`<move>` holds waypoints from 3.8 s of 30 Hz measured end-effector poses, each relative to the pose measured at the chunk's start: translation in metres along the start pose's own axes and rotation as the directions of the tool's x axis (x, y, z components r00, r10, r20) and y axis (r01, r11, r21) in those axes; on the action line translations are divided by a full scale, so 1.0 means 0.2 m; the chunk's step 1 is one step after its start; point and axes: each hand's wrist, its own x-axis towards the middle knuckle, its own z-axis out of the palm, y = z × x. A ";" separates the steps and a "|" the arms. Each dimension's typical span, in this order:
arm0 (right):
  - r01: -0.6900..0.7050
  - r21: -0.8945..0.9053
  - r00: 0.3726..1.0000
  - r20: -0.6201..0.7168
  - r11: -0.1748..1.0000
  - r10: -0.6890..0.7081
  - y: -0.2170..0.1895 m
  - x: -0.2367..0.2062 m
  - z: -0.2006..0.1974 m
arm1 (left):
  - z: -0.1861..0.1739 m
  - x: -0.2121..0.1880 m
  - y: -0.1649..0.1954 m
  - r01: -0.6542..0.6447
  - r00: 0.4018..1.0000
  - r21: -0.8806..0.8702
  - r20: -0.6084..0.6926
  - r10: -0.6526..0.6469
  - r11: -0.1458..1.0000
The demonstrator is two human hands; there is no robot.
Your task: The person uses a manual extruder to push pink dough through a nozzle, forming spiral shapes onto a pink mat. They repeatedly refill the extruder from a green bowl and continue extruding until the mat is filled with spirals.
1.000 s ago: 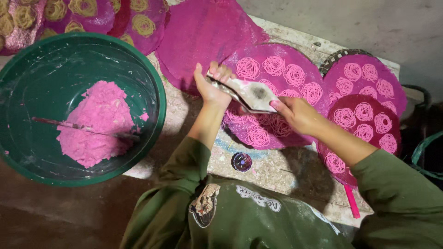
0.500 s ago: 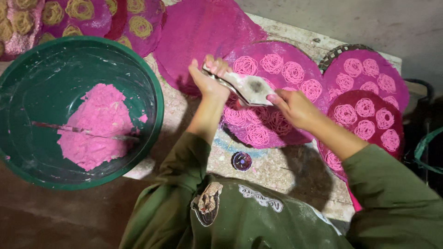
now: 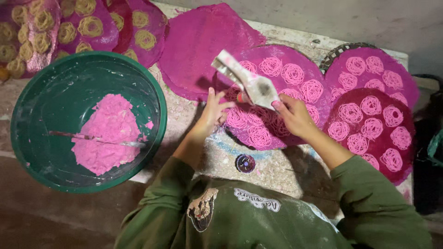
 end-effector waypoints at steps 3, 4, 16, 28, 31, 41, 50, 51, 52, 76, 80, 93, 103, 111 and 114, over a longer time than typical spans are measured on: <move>0.038 0.150 0.994 -0.103 0.988 -0.023 0.09 -0.10 -0.02 | -0.05 -0.11 -0.04 -0.630 0.651 0.679 0.197 0.733 0.376; 0.058 0.197 0.990 -0.136 0.979 -0.031 0.11 -0.14 -0.03 | -0.04 -0.16 -0.04 -0.457 0.764 0.746 0.049 0.644 0.485; 0.131 0.402 0.853 -0.511 0.906 0.103 0.33 -0.96 0.06 | 0.23 -0.35 -0.16 -0.124 0.771 0.982 0.004 0.637 0.143; 0.198 0.538 0.722 -0.645 0.819 0.250 0.51 -1.48 0.01 | 0.29 -0.45 -0.29 -0.168 0.663 0.973 -0.007 0.749 0.158; 0.211 0.557 0.715 -0.648 0.803 0.262 0.50 -1.51 0.02 | 0.30 -0.48 -0.28 -0.192 0.607 0.977 0.042 0.793 0.095; 0.271 0.577 0.742 -0.635 0.770 0.215 0.50 -1.58 0.02 | 0.40 -0.54 -0.33 -0.157 0.674 0.983 0.036 0.738 0.096; 0.264 0.554 0.757 -0.627 0.790 0.187 0.50 -1.65 0.03 | 0.55 -0.52 -0.34 -0.136 0.732 0.989 0.056 0.679 0.064; 0.257 0.554 0.757 -0.625 0.792 0.192 0.51 -1.66 0.03 | 0.56 -0.52 -0.34 -0.165 0.708 0.986 0.094 0.699 0.035; 0.249 0.552 0.756 -0.624 0.795 0.197 0.51 -1.67 0.03 | 0.56 -0.52 -0.35 -0.209 0.708 0.975 0.095 0.700 0.079; 0.210 0.540 0.852 -0.510 0.815 0.118 0.26 -1.40 0.36 | -0.40 -1.40 0.15 0.232 0.494 0.973 -0.114 0.862 -0.004; 0.110 0.321 0.984 -0.171 0.941 -0.056 -0.03 -1.22 0.53 | -0.04 -1.27 0.02 -0.410 0.756 0.911 0.363 0.544 -0.039; -0.342 -0.506 0.792 -0.609 0.792 -0.046 -0.39 -0.76 0.79 | -0.81 -1.52 -0.19 -0.385 0.659 0.801 -0.110 0.744 0.459; -0.370 -0.457 0.716 -0.695 0.809 -0.065 -0.54 -0.54 1.11 | -1.37 -1.63 -0.18 -0.362 0.581 0.759 -0.271 0.768 0.541; 0.205 0.048 0.774 -0.619 0.977 -0.132 -1.21 -0.45 1.35 | -1.87 -1.73 -0.10 -0.286 0.510 0.783 -0.364 0.780 0.553; 0.549 0.038 0.684 -0.595 0.835 -0.422 -1.57 -0.38 1.52 | -2.05 -1.76 -0.08 -0.239 0.460 0.786 -0.425 0.780 0.570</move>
